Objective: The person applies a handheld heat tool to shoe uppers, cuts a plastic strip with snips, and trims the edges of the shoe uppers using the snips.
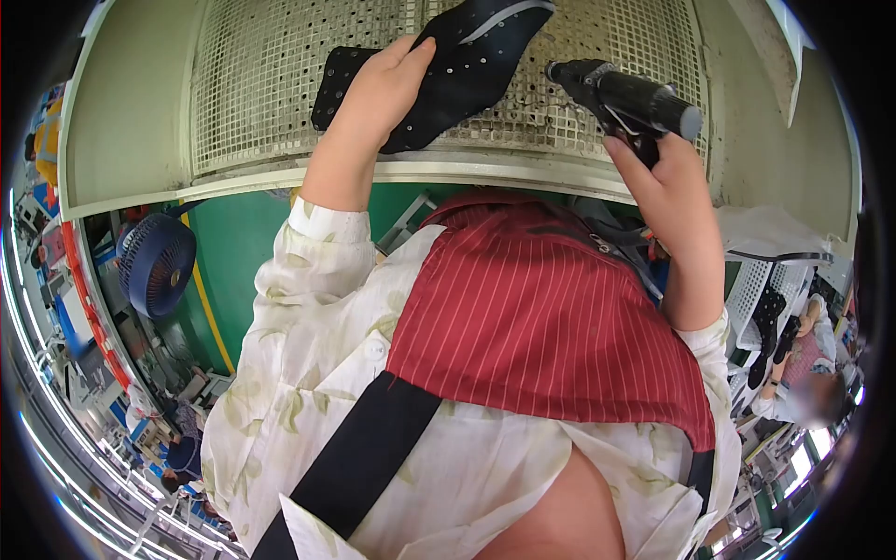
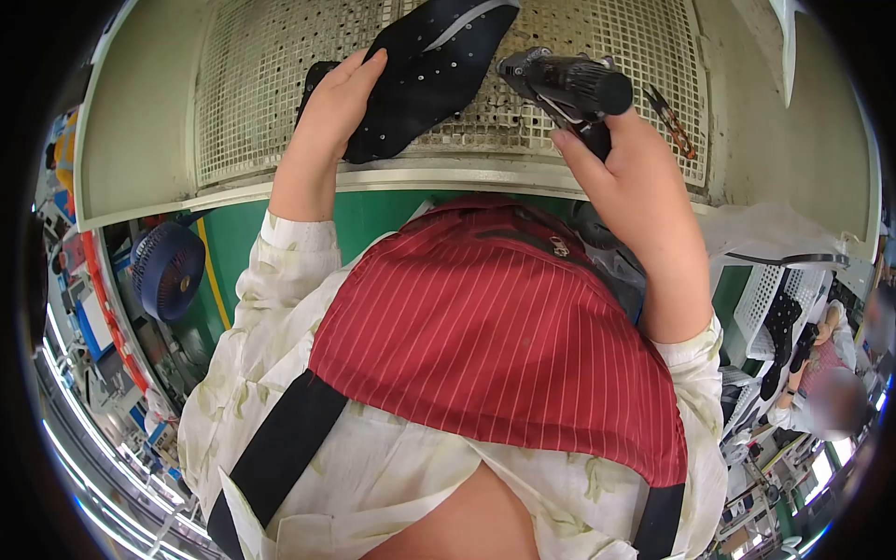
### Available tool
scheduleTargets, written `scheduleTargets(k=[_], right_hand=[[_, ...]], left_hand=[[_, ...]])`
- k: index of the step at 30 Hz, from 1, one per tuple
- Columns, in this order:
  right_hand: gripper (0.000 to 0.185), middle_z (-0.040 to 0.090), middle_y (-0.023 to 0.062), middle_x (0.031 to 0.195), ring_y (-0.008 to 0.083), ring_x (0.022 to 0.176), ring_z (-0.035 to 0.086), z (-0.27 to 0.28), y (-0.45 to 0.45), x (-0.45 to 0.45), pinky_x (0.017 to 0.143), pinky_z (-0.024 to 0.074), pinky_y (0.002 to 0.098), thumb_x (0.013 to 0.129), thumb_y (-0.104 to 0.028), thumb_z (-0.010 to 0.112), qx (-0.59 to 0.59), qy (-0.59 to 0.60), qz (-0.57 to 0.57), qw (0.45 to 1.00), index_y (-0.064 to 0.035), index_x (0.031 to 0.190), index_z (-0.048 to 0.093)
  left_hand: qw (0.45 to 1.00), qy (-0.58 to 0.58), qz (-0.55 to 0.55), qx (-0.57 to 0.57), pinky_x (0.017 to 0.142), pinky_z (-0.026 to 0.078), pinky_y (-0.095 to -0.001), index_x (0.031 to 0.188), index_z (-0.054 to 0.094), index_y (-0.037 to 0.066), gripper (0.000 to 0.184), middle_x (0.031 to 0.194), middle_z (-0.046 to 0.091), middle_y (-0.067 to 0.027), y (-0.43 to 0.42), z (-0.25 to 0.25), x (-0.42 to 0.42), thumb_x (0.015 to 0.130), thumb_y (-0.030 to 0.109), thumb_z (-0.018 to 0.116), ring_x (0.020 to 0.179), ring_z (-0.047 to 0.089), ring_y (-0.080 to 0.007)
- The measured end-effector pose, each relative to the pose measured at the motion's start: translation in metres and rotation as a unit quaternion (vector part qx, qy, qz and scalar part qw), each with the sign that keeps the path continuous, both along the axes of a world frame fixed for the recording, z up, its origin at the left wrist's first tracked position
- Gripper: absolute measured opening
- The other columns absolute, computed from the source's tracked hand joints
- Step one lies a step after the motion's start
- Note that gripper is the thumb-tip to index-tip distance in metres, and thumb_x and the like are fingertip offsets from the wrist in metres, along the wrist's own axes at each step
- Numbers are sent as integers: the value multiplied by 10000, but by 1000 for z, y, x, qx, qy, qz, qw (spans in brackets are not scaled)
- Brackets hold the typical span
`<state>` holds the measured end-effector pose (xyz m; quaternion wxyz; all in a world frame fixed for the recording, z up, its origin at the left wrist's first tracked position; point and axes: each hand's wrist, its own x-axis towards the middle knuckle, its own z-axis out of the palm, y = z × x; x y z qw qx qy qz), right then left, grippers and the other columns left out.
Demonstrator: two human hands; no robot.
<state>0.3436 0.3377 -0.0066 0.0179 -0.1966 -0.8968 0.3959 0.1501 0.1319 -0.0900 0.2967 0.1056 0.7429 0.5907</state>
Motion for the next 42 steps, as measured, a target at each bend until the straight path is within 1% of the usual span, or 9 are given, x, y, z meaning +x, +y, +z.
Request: scheduleTargets(k=[10, 23, 25, 30, 32, 35, 37, 39, 42], right_hand=[[326, 630, 182, 852, 332, 758, 598, -9, 5, 2, 701, 472, 358, 828, -189, 650, -20, 11, 101, 995, 5, 1079, 574], [304, 630, 151, 863, 237, 732, 570, -3, 7, 7, 689, 455, 324, 818, -157, 670, -49, 15, 63, 997, 16, 1052, 583], [302, 632, 131, 862, 209, 727, 560, -5, 12, 10, 692, 453, 311, 817, -150, 674, -41, 19, 45, 998, 13, 1056, 584], [282, 636, 59, 862, 133, 777, 544, -5, 13, 16, 738, 449, 276, 825, -149, 678, -126, 79, -18, 989, 9, 1047, 605], [275, 639, 59, 864, 135, 777, 546, -4, 10, 15, 742, 449, 275, 825, -147, 678, -145, 85, -15, 986, 12, 1039, 609], [270, 643, 68, 864, 136, 771, 547, -7, 9, 15, 743, 449, 275, 824, -149, 678, -149, 73, -11, 986, 19, 1026, 613], [273, 643, 76, 862, 134, 765, 545, -8, 10, 15, 739, 449, 275, 824, -153, 679, -134, 57, -9, 989, 22, 1022, 612], [289, 646, 112, 856, 161, 751, 557, -11, 12, 15, 732, 451, 289, 821, -178, 681, -109, 46, 15, 993, 27, 1013, 611], [303, 643, 149, 855, 207, 742, 572, -12, 9, 14, 715, 454, 306, 816, -197, 678, -87, 63, 31, 994, 32, 1002, 608]], left_hand=[[999, 2, 13, -30, 716, 443, -271, 1176, 568, 3, 434, 902, 625, -67, 2, 9, -1, 924, 348, 489, 802, 540, -140], [999, 35, 28, 15, 763, 450, -273, 1172, 572, 1, 391, 978, 633, -100, -4, 13, -12, 929, 301, 509, 885, 554, -164], [993, 87, 71, -21, 938, 406, -269, 1279, 493, -30, 525, 1192, 590, -124, -6, 43, -11, 908, 334, 562, 1097, 538, -175], [974, 200, 103, 20, 900, 416, -270, 1228, 540, -33, 473, 1170, 602, -101, -19, 62, -49, 922, 328, 547, 1043, 549, -172], [920, 372, 122, -14, 809, 486, -441, 984, 630, 1, 282, 968, 642, -223, 6, 95, -23, 844, 178, 462, 919, 617, -369], [879, 458, 109, -75, 793, 493, -440, 969, 618, -7, 257, 959, 644, -223, 21, 72, -18, 835, 158, 474, 911, 621, -362], [953, 280, 33, -111, 887, 417, -254, 1213, 537, -51, 451, 1156, 604, -86, 20, 38, -20, 937, 305, 531, 1026, 543, -148], [969, 226, 88, 46, 732, 450, -270, 1088, 599, -11, 339, 884, 639, -71, 34, 4, -4, 946, 277, 491, 798, 550, -139], [986, 111, 90, 82, 700, 437, -260, 1054, 588, -27, 330, 813, 620, -43, 32, -1, 17, 957, 269, 479, 743, 525, -121]])
